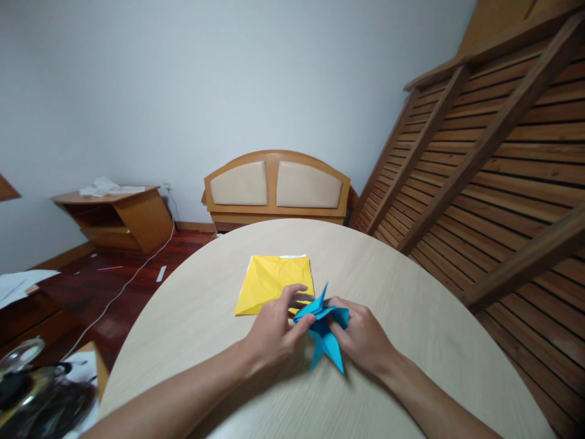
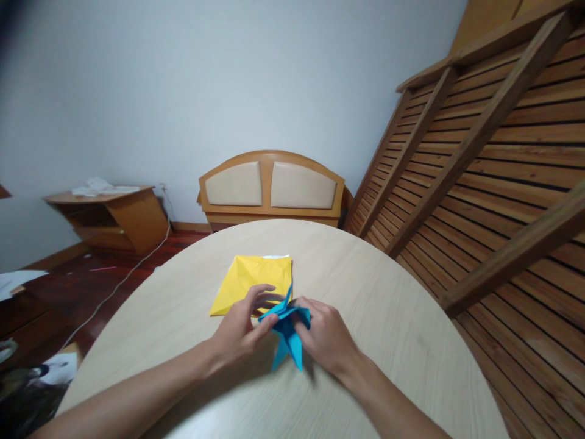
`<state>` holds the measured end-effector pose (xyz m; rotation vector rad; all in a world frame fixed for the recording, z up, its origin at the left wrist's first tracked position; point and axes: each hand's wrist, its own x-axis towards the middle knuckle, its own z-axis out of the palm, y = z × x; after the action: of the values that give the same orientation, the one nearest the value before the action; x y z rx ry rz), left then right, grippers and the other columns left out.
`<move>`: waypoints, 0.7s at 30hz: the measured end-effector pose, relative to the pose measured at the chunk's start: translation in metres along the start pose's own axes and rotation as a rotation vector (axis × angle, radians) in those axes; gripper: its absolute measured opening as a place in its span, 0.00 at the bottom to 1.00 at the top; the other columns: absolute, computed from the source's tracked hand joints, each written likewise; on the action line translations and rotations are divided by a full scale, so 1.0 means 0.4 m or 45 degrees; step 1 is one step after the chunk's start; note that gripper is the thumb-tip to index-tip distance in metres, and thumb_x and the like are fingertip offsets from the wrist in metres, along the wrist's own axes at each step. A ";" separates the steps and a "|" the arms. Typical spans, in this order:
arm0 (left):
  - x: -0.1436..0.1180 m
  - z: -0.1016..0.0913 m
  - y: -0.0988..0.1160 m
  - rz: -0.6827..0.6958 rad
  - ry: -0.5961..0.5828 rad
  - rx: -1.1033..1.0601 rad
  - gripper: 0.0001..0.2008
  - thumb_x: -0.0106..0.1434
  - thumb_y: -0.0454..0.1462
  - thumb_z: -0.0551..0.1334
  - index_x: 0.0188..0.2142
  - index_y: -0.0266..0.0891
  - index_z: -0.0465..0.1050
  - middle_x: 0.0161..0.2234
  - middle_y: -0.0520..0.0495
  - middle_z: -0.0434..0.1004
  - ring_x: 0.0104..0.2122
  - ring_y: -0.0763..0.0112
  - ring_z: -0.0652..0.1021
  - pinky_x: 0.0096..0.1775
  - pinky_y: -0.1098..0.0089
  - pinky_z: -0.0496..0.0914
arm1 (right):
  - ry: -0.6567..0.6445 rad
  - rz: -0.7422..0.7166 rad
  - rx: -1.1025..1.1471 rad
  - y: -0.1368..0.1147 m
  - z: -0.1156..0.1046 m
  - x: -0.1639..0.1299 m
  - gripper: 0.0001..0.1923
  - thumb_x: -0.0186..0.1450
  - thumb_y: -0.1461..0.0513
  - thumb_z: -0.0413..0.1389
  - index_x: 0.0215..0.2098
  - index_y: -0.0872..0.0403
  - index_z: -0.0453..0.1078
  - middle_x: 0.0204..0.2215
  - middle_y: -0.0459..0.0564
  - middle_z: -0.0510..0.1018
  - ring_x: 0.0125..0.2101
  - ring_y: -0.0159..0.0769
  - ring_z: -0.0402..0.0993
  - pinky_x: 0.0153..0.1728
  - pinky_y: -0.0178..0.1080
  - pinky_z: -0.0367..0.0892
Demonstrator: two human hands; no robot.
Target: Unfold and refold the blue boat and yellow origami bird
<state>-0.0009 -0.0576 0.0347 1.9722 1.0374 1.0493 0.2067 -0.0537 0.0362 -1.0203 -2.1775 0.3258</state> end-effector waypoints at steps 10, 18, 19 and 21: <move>0.008 -0.010 0.002 -0.065 -0.073 -0.093 0.19 0.69 0.43 0.58 0.56 0.39 0.62 0.49 0.35 0.77 0.43 0.58 0.80 0.40 0.59 0.76 | 0.119 0.206 0.171 -0.002 -0.001 0.002 0.08 0.68 0.63 0.48 0.37 0.52 0.70 0.29 0.45 0.79 0.29 0.35 0.77 0.33 0.36 0.70; 0.017 -0.016 -0.008 -0.079 -0.013 -0.236 0.17 0.69 0.45 0.58 0.52 0.38 0.65 0.48 0.36 0.77 0.45 0.58 0.78 0.43 0.59 0.73 | 0.203 0.300 0.345 -0.001 0.009 0.008 0.08 0.69 0.60 0.50 0.37 0.53 0.70 0.30 0.46 0.78 0.30 0.35 0.75 0.32 0.35 0.71; 0.019 -0.017 -0.009 -0.075 -0.004 -0.277 0.18 0.68 0.46 0.58 0.51 0.38 0.65 0.48 0.37 0.77 0.46 0.58 0.78 0.44 0.59 0.72 | 0.209 0.319 0.360 -0.001 0.009 0.009 0.09 0.69 0.59 0.50 0.36 0.53 0.70 0.29 0.46 0.77 0.29 0.35 0.74 0.31 0.35 0.70; 0.024 -0.018 -0.009 -0.093 0.027 -0.338 0.19 0.68 0.48 0.58 0.50 0.37 0.66 0.45 0.38 0.77 0.45 0.59 0.77 0.44 0.60 0.71 | 0.232 0.352 0.397 -0.001 0.008 0.010 0.10 0.69 0.57 0.50 0.35 0.53 0.69 0.27 0.46 0.76 0.27 0.35 0.73 0.29 0.35 0.70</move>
<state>-0.0049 -0.0461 0.0383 1.7020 0.9219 1.1087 0.2025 -0.0509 0.0360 -1.1229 -1.7570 0.6523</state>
